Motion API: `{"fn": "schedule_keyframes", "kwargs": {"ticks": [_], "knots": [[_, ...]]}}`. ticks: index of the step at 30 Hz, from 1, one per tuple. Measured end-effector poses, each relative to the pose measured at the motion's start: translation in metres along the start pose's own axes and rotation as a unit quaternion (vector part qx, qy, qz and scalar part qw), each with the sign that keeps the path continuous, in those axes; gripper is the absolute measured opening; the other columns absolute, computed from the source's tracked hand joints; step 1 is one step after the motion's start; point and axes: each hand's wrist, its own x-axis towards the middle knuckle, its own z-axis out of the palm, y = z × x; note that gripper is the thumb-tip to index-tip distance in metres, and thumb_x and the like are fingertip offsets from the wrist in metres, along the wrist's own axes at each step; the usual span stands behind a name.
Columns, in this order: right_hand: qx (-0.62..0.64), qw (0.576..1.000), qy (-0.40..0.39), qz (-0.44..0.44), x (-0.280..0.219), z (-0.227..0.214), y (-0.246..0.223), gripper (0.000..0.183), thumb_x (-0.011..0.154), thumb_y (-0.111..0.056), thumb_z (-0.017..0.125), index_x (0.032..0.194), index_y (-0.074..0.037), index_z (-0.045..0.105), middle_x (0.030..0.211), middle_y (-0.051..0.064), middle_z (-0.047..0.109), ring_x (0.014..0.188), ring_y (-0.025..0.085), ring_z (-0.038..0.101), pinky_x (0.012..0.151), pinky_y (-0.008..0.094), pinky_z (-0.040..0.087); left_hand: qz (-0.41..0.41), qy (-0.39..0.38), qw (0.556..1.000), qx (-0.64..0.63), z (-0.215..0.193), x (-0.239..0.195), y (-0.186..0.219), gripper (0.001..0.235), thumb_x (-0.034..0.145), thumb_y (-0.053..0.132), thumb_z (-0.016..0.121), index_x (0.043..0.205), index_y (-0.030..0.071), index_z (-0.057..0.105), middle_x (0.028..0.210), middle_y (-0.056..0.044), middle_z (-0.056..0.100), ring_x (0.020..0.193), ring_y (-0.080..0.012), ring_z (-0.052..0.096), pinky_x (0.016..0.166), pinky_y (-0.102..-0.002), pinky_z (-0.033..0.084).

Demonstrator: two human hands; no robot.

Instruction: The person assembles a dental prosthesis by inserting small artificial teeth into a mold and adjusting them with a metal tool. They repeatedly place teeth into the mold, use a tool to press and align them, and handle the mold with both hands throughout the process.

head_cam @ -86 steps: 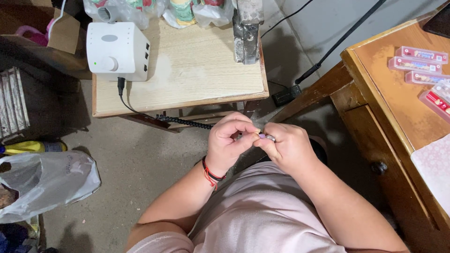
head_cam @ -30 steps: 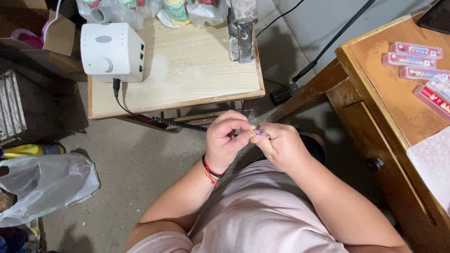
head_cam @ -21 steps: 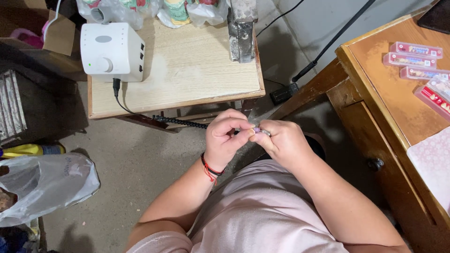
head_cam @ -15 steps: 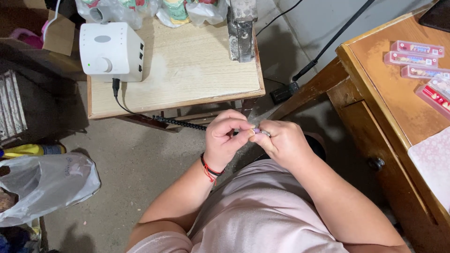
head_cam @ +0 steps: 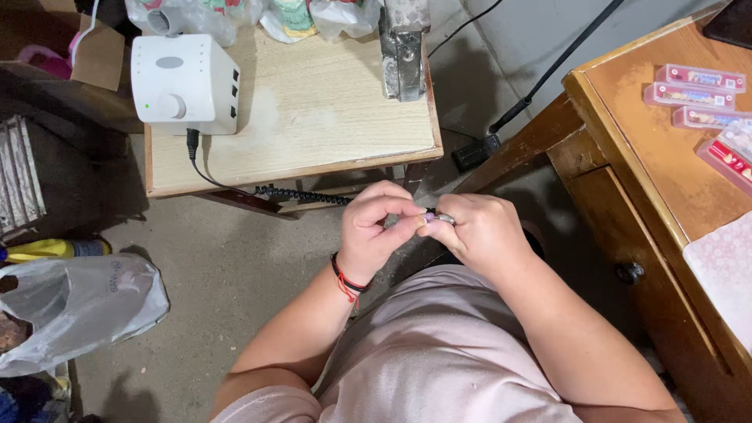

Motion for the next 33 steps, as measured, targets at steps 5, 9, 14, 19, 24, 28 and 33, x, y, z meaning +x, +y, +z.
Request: {"fn": "schedule_keyframes", "kwargs": {"ticks": [5, 9, 14, 19, 24, 28, 33], "knots": [[-0.02, 1.0, 0.003, -0.012, 0.0, 0.0, 0.002, 0.049, 0.102, -0.058, 0.052, 0.078, -0.016, 0.059, 0.058, 0.01, 0.057, 0.056, 0.035, 0.064, 0.053, 0.044, 0.052, -0.012, -0.009, 1.0, 0.026, -0.002, -0.001, 0.002, 0.008, 0.086, 0.003, 0.083, 0.09, -0.001, 0.078, 0.079, -0.014, 0.068, 0.062, -0.0176, 0.062, 0.057, -0.032, 0.056], [-0.024, 0.999, 0.018, -0.021, -0.003, 0.005, 0.006, 0.047, 0.102, -0.058, 0.052, 0.079, -0.017, 0.059, 0.058, 0.007, 0.057, 0.056, 0.032, 0.064, 0.053, 0.042, 0.052, -0.022, 0.003, 1.0, -0.006, 0.0, -0.003, 0.001, 0.006, 0.087, 0.001, 0.081, 0.09, -0.002, 0.077, 0.08, -0.015, 0.069, 0.061, -0.0169, 0.066, 0.056, -0.031, 0.058], [-0.022, 0.999, 0.038, -0.026, -0.005, 0.012, 0.012, 0.049, 0.102, -0.06, 0.051, 0.078, -0.018, 0.06, 0.058, 0.005, 0.056, 0.055, 0.03, 0.064, 0.052, 0.04, 0.052, -0.022, 0.019, 0.999, -0.041, 0.004, -0.005, 0.0, 0.006, 0.087, -0.003, 0.08, 0.09, -0.005, 0.075, 0.08, -0.018, 0.066, 0.06, -0.0185, 0.066, 0.055, -0.032, 0.058], [0.059, 0.998, 0.013, 0.008, -0.006, 0.015, 0.009, 0.046, 0.101, -0.054, 0.057, 0.076, -0.015, 0.059, 0.057, 0.011, 0.055, 0.057, 0.037, 0.063, 0.052, 0.045, 0.051, -0.009, 0.029, 0.998, -0.06, 0.005, -0.011, -0.009, 0.007, 0.089, -0.001, 0.079, 0.092, -0.007, 0.075, 0.082, -0.019, 0.064, 0.062, -0.0193, 0.067, 0.052, -0.032, 0.057], [0.173, 0.984, 0.002, 0.036, -0.005, 0.018, 0.001, 0.039, 0.103, -0.039, 0.06, 0.073, -0.014, 0.058, 0.058, 0.01, 0.057, 0.057, 0.037, 0.062, 0.051, 0.041, 0.05, 0.009, 0.027, 0.998, -0.061, 0.007, -0.005, -0.006, 0.008, 0.089, -0.003, 0.079, 0.094, -0.007, 0.076, 0.083, -0.019, 0.063, 0.064, -0.0185, 0.064, 0.053, -0.033, 0.058], [0.163, 0.986, 0.0, 0.038, -0.006, 0.019, 0.002, 0.039, 0.102, -0.04, 0.06, 0.074, -0.013, 0.057, 0.058, 0.011, 0.055, 0.057, 0.038, 0.061, 0.052, 0.043, 0.05, 0.013, 0.024, 0.998, -0.058, 0.008, -0.004, -0.005, 0.007, 0.09, -0.003, 0.078, 0.095, -0.007, 0.075, 0.084, -0.018, 0.063, 0.065, -0.0186, 0.065, 0.054, -0.032, 0.059], [0.17, 0.984, 0.024, 0.038, -0.009, 0.025, 0.004, 0.033, 0.103, -0.035, 0.057, 0.078, -0.014, 0.061, 0.058, 0.011, 0.055, 0.055, 0.037, 0.06, 0.051, 0.043, 0.05, 0.019, 0.024, 0.998, -0.062, 0.009, -0.003, -0.003, 0.007, 0.09, -0.004, 0.077, 0.095, -0.008, 0.075, 0.084, -0.018, 0.062, 0.064, -0.0183, 0.065, 0.052, -0.032, 0.059]]}}
